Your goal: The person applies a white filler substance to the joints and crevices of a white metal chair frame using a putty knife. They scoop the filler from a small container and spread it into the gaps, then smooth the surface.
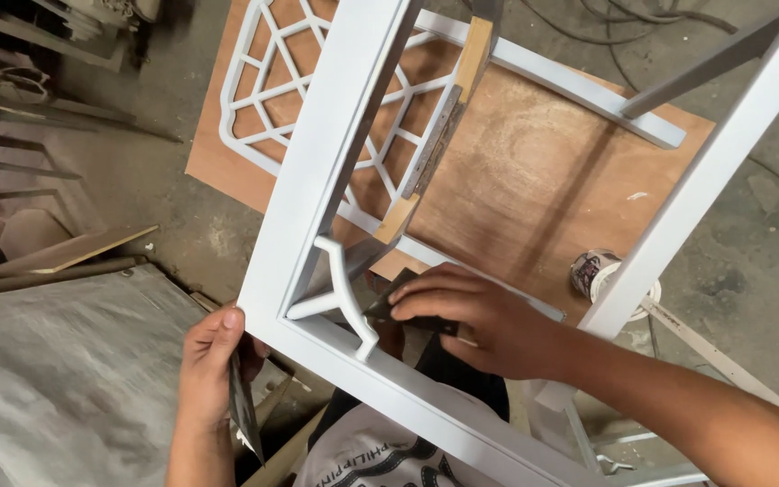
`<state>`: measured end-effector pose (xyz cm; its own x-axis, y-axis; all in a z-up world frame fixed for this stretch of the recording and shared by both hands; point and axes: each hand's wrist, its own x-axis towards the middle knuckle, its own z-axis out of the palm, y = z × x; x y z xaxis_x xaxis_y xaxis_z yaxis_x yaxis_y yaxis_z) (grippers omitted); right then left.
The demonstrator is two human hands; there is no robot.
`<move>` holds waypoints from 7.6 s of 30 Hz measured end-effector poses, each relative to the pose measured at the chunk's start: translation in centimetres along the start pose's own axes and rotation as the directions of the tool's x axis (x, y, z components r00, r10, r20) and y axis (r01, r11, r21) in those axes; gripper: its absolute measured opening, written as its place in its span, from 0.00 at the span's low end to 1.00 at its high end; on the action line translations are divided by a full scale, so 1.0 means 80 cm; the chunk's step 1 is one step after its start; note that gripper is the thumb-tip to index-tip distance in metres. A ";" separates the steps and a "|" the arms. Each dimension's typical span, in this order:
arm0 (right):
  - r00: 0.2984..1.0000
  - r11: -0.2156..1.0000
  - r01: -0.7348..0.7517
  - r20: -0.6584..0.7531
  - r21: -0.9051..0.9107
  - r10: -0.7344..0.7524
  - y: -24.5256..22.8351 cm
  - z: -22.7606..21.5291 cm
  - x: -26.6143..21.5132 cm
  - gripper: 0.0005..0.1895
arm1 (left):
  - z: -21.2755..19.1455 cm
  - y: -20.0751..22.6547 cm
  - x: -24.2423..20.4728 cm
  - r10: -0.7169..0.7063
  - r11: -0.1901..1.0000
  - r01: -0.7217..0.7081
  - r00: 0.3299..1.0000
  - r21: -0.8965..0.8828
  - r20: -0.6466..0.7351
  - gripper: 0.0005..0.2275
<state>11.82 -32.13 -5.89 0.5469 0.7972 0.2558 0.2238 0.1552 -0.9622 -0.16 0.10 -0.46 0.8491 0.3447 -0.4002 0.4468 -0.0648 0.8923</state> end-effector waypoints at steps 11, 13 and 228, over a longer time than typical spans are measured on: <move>1.000 0.995 -0.013 0.004 0.098 0.013 0.009 -0.002 -0.003 0.19 | 0.002 -0.002 -0.005 -0.016 0.995 0.015 1.000 -0.095 -0.015 0.21; 0.996 0.994 0.049 0.070 0.093 -0.056 0.004 -0.002 -0.004 0.29 | 0.003 0.001 -0.004 -0.013 0.997 0.013 1.000 -0.070 -0.002 0.22; 0.495 -0.015 -0.840 -0.776 -0.543 0.390 -0.185 0.155 0.172 0.16 | 0.001 0.003 0.211 0.251 0.940 -0.331 0.496 -0.086 0.831 0.27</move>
<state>6.00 -16.19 10.74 0.9843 0.0021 -0.1765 -0.0247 -0.9884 -0.1498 14.28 5.86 -7.04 0.7673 -0.6238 -0.1486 0.1143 -0.0950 0.9889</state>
